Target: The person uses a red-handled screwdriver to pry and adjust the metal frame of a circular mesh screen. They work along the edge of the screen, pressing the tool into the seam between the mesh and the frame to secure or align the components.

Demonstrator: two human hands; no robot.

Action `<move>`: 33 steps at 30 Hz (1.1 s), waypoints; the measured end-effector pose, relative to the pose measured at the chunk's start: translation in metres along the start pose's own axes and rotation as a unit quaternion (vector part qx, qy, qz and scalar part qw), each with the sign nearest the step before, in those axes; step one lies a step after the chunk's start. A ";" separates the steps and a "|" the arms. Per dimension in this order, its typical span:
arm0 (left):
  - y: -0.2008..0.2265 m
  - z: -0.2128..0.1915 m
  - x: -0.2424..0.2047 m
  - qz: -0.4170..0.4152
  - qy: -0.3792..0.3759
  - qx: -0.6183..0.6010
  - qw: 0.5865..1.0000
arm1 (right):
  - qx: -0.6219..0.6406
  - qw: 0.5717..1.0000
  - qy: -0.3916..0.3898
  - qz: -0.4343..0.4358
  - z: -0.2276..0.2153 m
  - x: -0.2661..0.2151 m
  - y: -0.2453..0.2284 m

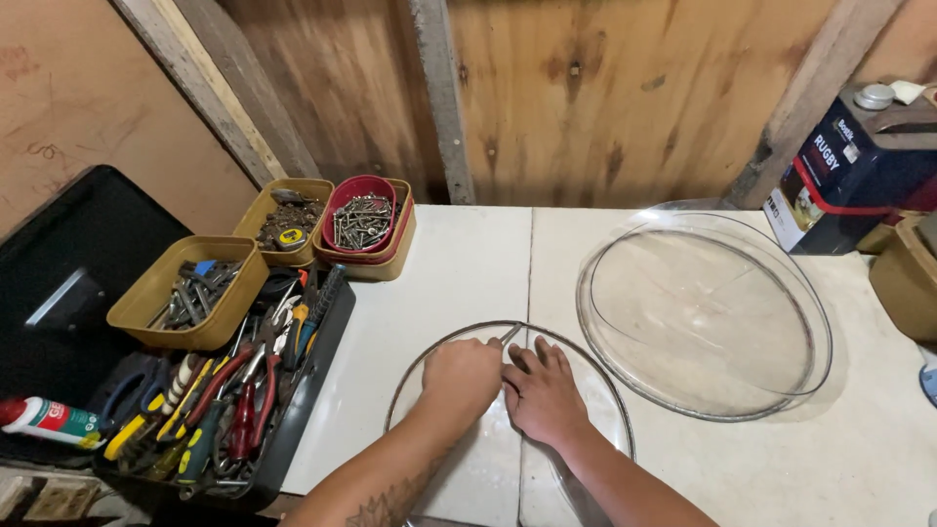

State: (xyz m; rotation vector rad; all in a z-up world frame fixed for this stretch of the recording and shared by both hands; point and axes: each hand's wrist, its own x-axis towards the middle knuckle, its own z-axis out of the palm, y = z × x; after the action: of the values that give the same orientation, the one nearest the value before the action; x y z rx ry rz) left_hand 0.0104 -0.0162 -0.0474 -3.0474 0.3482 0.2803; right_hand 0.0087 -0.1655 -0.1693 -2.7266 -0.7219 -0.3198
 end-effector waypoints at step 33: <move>-0.045 -0.103 -0.031 -0.215 0.024 -0.298 0.930 | 0.027 0.998 0.054 -0.023 0.000 -0.002 0.004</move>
State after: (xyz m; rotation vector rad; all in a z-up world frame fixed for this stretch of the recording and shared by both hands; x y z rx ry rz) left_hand 0.0088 0.0264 0.0616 -3.5949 -0.5036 0.3319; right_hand 0.0091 -0.1702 -0.1707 -2.6215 -0.7534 -0.4473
